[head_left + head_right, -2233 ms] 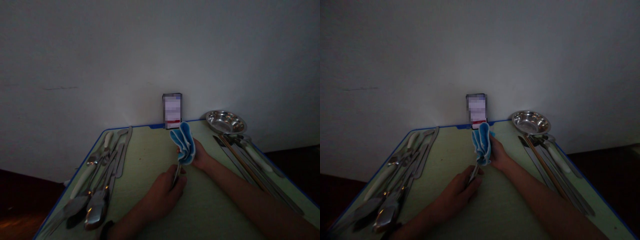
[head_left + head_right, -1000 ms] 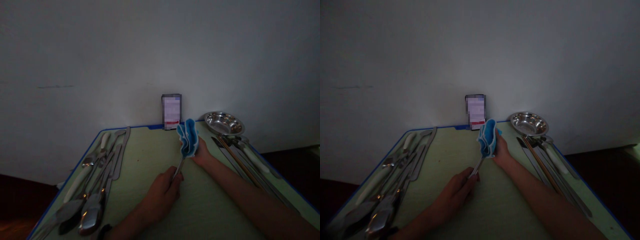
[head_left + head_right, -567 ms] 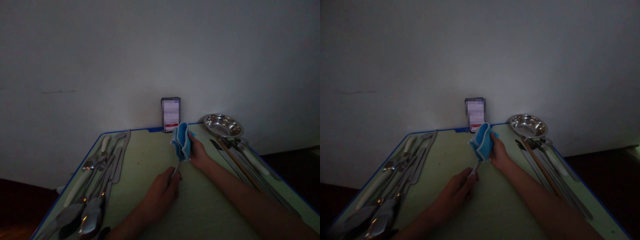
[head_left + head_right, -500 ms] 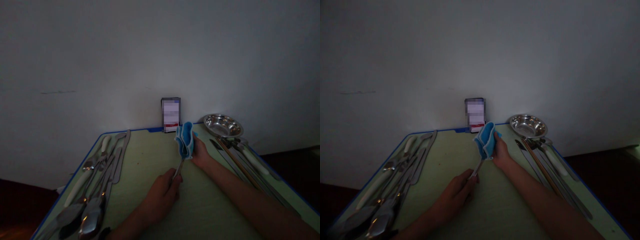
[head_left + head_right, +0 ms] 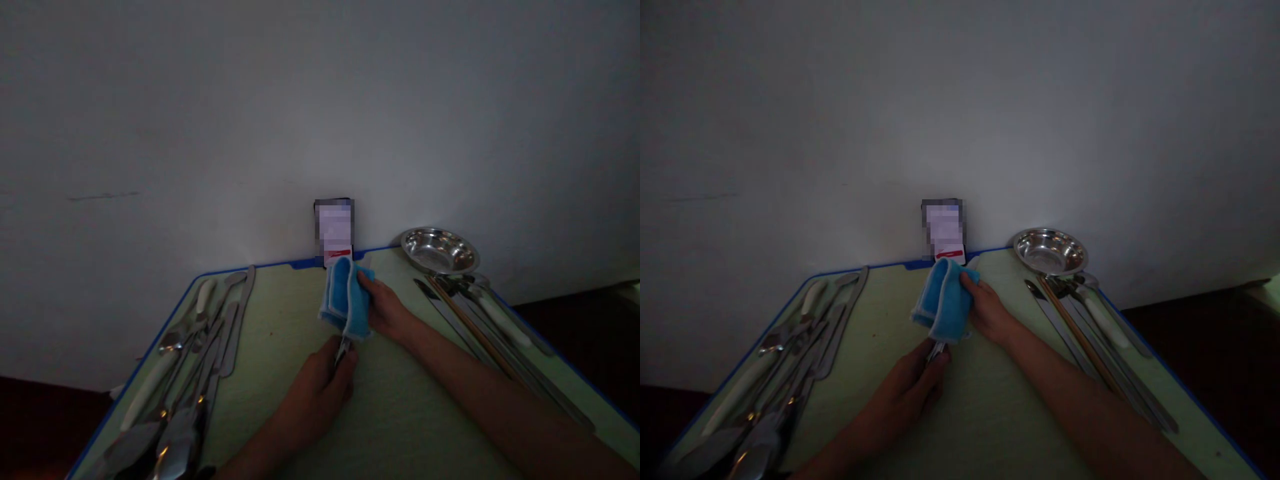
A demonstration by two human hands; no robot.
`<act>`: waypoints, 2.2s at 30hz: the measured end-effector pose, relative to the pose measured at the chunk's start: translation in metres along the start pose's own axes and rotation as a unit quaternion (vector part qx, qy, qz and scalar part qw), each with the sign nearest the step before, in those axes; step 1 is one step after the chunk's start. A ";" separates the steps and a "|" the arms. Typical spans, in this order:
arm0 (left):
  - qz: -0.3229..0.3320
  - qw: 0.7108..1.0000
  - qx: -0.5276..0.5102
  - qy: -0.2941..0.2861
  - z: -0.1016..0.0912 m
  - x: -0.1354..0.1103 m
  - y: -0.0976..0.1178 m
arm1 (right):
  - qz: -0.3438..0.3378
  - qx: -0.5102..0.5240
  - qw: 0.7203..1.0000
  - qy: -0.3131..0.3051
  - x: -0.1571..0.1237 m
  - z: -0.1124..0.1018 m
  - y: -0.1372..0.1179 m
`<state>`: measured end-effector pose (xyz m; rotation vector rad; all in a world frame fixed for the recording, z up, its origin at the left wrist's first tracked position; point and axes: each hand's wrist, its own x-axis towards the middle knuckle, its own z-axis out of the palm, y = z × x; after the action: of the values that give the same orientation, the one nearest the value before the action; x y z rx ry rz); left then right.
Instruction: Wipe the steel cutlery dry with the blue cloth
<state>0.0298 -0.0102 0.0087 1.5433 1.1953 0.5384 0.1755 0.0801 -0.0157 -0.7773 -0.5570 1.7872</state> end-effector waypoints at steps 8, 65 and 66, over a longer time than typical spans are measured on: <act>0.005 0.999 0.028 -0.037 -0.001 -0.002 0.001 | 0.018 0.082 0.992 0.091 0.008 -0.004 -0.011; 0.031 0.927 0.372 0.043 0.000 0.002 -0.006 | 0.011 0.077 0.997 0.004 0.002 -0.006 -0.010; 0.041 0.945 0.321 0.044 -0.001 0.002 -0.004 | 0.004 0.096 0.995 -0.019 0.004 -0.009 -0.010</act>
<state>0.0275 -0.0085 0.0047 2.1415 1.4680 0.2789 0.1872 0.0876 -0.0162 -0.6138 -0.3995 1.8354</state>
